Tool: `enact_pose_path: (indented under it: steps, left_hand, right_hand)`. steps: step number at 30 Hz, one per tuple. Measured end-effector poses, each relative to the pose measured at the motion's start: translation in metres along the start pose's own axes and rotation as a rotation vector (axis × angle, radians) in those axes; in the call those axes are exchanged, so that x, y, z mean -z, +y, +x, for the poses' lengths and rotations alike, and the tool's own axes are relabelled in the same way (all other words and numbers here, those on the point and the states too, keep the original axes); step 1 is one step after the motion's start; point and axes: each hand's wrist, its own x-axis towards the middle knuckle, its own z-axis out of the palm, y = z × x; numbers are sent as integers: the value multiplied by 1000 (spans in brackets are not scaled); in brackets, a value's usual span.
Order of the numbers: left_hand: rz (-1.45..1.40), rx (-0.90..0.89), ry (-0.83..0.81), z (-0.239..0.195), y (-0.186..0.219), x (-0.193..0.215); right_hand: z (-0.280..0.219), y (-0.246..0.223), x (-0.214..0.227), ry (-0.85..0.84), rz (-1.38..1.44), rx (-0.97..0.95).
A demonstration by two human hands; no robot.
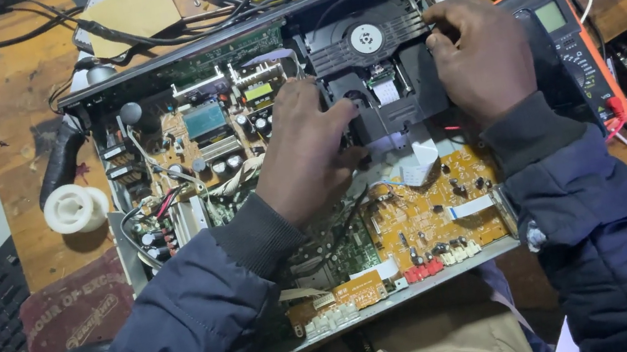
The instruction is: The person removes a black plastic component from an open electronic device, inspects its internal parts, and uses a screwdriver to adjust a small mechanism. They then reinsert the component into the device and reconnect a ribbon cable.
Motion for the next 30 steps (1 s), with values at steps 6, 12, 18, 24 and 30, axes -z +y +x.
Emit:
enact_pose_path:
  steps: [6,12,18,24,30]
  left_hand:
    - [47,-5,-6,0,-1,1]
    - [52,-28,24,0,-4,-2]
    - [81,7,-5,1,-1,0]
    - [68,-5,9,0,1,0]
    - [65,-6,-4,-1,-2,-4]
  right_hand:
    - [1,0,-1,4,-25,34]
    - [1,3,-3,-3,-8,50]
    - [1,0,-2,-20,19,1]
    - [2,0,-1,-18,4,-11]
    - [1,-1,-1,-22,27,-20]
